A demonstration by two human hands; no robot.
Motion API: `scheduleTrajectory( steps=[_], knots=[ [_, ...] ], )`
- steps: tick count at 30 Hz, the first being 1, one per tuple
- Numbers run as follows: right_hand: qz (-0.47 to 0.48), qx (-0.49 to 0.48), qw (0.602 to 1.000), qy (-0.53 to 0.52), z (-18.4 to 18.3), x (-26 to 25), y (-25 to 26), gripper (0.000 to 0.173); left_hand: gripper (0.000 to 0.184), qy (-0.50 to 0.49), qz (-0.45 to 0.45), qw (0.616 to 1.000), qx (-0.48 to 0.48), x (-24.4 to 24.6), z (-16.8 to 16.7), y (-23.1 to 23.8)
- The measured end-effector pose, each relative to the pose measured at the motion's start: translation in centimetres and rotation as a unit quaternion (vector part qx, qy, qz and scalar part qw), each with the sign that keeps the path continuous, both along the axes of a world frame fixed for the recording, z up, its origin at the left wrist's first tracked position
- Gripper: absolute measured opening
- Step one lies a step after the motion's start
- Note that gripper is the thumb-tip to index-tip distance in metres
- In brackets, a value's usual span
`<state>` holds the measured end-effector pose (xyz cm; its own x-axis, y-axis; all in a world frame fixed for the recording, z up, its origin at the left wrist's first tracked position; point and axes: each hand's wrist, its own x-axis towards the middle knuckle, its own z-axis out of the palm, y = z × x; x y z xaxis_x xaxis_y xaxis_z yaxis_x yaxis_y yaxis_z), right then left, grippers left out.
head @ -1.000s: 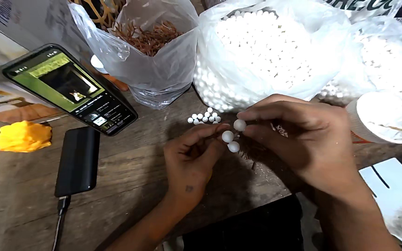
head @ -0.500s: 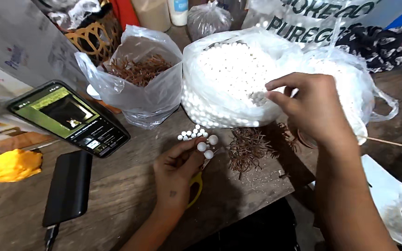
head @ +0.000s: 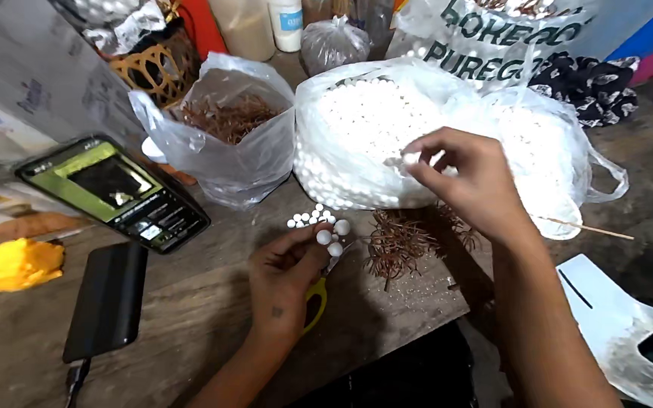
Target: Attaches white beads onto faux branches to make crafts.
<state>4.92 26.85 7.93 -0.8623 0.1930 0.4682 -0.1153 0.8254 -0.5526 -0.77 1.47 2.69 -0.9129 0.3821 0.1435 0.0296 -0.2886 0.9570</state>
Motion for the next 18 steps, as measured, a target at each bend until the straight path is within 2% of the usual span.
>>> scheduleTrajectory(
  steps=[3,6,18],
  knots=[
    [0.124,-0.139,0.979,0.083,-1.0,3.2,-4.1,0.016,0.02,0.01,0.002,1.0,0.006,0.2,-0.6,-0.4],
    [0.168,-0.213,0.956,0.109,-2.4,4.3,-6.6,0.017,0.022,0.012,-0.003,1.0,0.004,0.3,-0.8,-0.5],
    [0.156,-0.256,0.945,0.132,-3.7,3.9,-7.2,0.013,0.021,0.024,-0.013,0.999,0.015,0.1,-0.9,-0.6]
  ],
)
